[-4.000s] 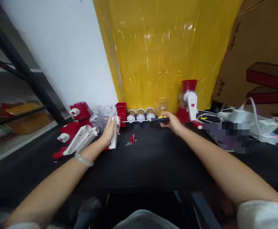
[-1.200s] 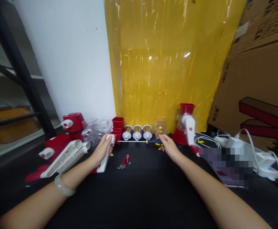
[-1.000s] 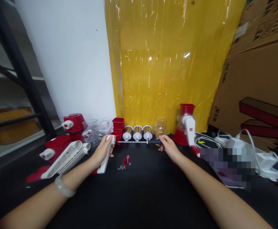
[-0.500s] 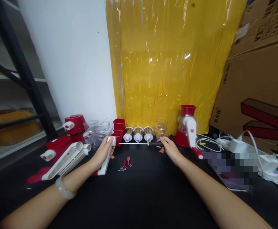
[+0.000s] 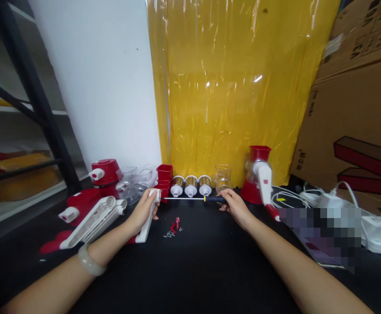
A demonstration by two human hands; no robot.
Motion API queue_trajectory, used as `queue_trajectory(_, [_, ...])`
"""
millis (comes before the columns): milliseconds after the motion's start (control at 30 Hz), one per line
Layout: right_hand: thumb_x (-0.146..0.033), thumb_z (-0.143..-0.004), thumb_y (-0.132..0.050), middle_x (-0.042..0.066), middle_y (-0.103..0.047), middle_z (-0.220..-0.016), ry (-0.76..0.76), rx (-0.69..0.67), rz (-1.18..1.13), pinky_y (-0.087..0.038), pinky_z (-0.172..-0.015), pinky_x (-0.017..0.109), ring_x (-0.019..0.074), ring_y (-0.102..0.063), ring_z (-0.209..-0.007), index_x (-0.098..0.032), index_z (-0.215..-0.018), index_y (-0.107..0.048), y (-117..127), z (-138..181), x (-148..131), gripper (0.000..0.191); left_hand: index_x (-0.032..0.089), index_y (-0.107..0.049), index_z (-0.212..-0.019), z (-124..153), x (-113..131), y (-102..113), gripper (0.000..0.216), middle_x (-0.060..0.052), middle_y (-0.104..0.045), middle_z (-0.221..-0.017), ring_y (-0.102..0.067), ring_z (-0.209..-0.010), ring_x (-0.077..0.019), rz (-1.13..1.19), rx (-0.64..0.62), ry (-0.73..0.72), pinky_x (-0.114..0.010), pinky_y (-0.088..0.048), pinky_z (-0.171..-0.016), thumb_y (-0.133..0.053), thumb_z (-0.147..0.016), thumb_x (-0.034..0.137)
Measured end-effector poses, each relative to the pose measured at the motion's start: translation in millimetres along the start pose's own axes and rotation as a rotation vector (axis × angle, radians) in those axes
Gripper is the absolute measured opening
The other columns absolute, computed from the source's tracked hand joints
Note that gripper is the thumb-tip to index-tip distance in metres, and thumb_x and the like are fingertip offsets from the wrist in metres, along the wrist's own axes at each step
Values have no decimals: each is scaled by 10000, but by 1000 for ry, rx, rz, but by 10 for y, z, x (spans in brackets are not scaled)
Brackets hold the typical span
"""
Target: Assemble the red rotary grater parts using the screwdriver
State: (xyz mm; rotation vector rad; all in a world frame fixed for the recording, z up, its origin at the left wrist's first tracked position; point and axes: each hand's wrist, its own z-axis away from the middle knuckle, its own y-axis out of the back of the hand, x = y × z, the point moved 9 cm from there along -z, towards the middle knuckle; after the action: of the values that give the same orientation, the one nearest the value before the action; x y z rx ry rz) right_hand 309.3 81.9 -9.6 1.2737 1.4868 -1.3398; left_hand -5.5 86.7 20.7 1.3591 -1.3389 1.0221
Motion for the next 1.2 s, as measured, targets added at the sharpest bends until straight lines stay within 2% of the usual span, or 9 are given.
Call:
queue_trajectory(200, [-427,-593,-830,-28,-611,-719,-48,-43,-120,-492,-586,280,106,-563,-572,-217,-791,-621,-54,23,-5,356,228,-457,-994,-4,-12,-9,432,53,-490,-710,-432,-454,-73,1,-8,-4,-202,-460,-364,-533,-819,615])
queue_trajectory(333, [-623,-703,-685,-10,-590,-595,-39,-33,29,-460,-542,289,135,-559,-522,-206,-768,-602,-10,-19,53,431,229,-458,-1005,-10,-19,7,431,54,-489,-710,-432,-452,-75,6,2,-4,-212,-471,-366,-528,-823,613])
queue_trajectory(433, [-702,-768,-571,-32,-497,-441,7,-43,163,-395,-483,276,128,-473,-417,-202,-773,-586,-8,-32,55,501,230,-456,-1004,-16,-29,9,431,55,-490,-709,-434,-452,-76,9,1,2,-211,-469,-364,-534,-819,612])
queue_trajectory(533, [-655,-760,-631,-61,-451,-417,21,-69,104,-423,-517,273,98,-407,-395,-200,-781,-581,-41,-14,48,458,232,-454,-993,-13,-31,-3,425,56,-489,-709,-435,-454,-75,10,-12,3,-211,-472,-368,-530,-820,613])
queue_trajectory(667, [-591,-729,-705,-58,-489,-479,-53,-66,-17,-468,-558,262,78,-420,-420,-206,-798,-591,-33,-10,126,407,234,-454,-989,9,-13,-12,422,57,-487,-709,-434,-459,-76,7,-19,-3,-211,-472,-372,-518,-826,618])
queue_trajectory(933, [-469,-788,-698,-47,-513,-556,-117,-46,-83,-513,-585,259,76,-453,-466,-228,-808,-610,19,-33,230,257,228,-453,-973,8,13,-24,425,52,-486,-718,-433,-457,-74,13,-22,-14,-215,-475,-368,-530,-821,618])
queue_trajectory(1200, [-430,-714,-777,-33,-558,-643,-130,-4,-112,-523,-598,267,80,-508,-524,-226,-808,-637,14,-17,187,265,231,-446,-978,23,10,-15,416,53,-479,-723,-432,-466,-69,10,-15,12,-203,-474,-378,-516,-829,614])
